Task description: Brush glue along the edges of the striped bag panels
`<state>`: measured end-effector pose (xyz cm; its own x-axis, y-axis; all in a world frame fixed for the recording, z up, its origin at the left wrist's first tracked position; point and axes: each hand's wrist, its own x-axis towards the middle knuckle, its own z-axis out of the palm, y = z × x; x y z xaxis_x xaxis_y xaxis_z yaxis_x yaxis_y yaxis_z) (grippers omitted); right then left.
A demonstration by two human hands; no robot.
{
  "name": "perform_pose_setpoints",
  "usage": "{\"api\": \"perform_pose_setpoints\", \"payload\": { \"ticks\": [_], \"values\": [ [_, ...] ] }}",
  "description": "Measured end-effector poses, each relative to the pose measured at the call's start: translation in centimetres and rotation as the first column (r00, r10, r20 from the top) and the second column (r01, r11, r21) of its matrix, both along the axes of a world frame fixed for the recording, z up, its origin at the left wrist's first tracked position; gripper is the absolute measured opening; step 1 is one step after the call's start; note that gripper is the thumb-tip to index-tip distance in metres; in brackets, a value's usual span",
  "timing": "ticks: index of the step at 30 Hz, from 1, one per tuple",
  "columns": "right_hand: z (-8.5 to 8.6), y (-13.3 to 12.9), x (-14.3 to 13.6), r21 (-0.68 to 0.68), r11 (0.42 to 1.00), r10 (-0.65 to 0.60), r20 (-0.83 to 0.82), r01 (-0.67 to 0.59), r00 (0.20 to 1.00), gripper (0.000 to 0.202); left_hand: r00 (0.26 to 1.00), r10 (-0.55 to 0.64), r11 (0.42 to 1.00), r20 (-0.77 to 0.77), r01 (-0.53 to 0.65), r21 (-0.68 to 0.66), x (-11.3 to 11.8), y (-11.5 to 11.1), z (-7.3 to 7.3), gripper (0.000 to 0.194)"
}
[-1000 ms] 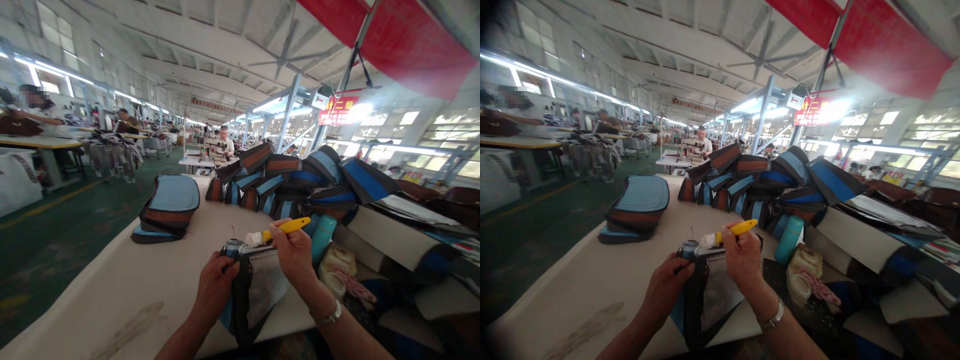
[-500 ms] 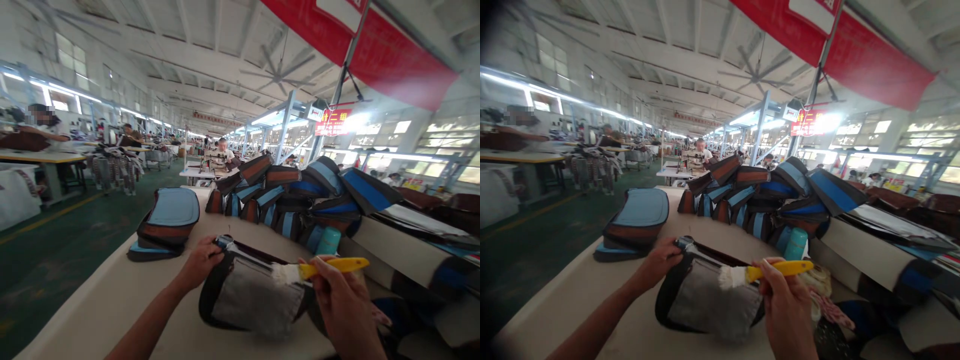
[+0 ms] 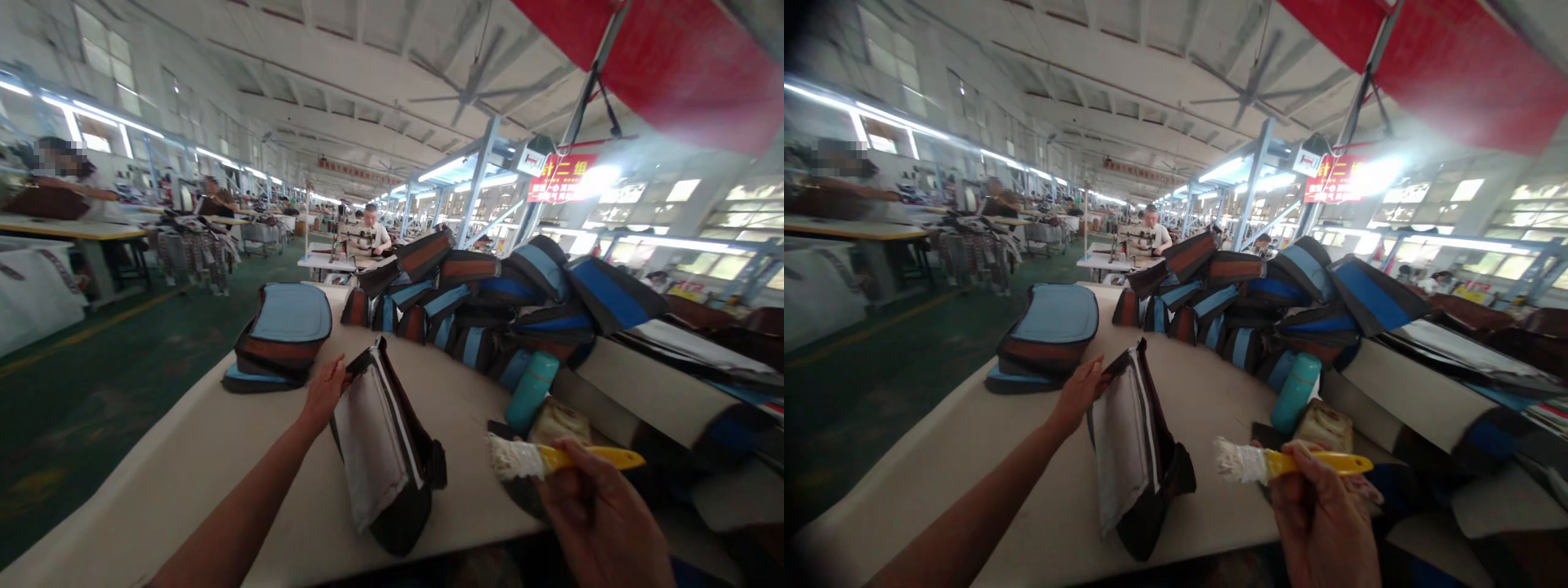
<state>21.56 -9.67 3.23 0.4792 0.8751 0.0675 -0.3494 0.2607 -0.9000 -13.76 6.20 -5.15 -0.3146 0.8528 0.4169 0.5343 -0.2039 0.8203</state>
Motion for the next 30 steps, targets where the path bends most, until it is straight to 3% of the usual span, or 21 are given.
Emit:
{"api": "perform_pose_setpoints", "payload": {
  "ticks": [4,6,9,12,15,20,24,27,30],
  "values": [
    [-0.7,-0.6,-0.4,-0.059,0.998,-0.001,-0.153,-0.008,0.988,0.025,0.984,-0.174,0.983,-0.034,0.176,0.056,1.4,-9.2,-2.3,0.059],
    [-0.8,-0.6,-1.1,-0.043,0.999,0.011,-0.156,-0.018,0.988,0.023,0.942,-0.293,0.936,-0.166,0.318,0.153,3.5,-13.6,-3.7,0.066],
    [-0.8,-0.7,-2.7,0.0,0.999,0.041,-0.083,-0.041,0.996,0.02,0.939,-0.199,0.948,-0.281,0.257,0.186,7.7,-16.9,-5.1,0.076],
    [-0.8,-0.8,-4.1,0.038,0.998,0.043,-0.05,-0.042,0.998,0.02,0.962,-0.097,0.964,-0.257,0.155,0.215,11.3,-16.8,-5.2,0.067],
    [-0.4,-0.8,-4.4,0.065,0.997,0.034,-0.059,-0.03,0.998,0.021,0.965,-0.119,0.937,-0.234,0.187,0.294,12.9,-15.4,-4.5,0.048],
    [0.8,-0.4,-4.2,0.087,0.996,-0.007,-0.011,0.008,1.0,0.022,0.956,-0.27,0.916,-0.113,0.292,0.275,12.1,-14.1,-2.1,0.033],
    [0.7,0.7,-6.3,0.105,0.991,0.07,0.153,-0.087,0.986,0.024,0.9,-0.436,0.886,-0.007,0.431,0.173,11.0,-14.4,-0.1,0.026],
    [0.1,2.1,-8.0,0.104,0.977,0.128,0.418,-0.188,0.899,0.023,0.88,-0.473,0.875,0.046,0.463,0.144,10.8,-15.0,0.7,0.022],
    [0.1,3.4,-8.3,0.112,0.986,0.021,0.655,-0.124,0.756,0.023,0.875,-0.476,0.877,0.088,0.465,0.12,10.6,-15.3,1.1,0.022]
  ]
}}
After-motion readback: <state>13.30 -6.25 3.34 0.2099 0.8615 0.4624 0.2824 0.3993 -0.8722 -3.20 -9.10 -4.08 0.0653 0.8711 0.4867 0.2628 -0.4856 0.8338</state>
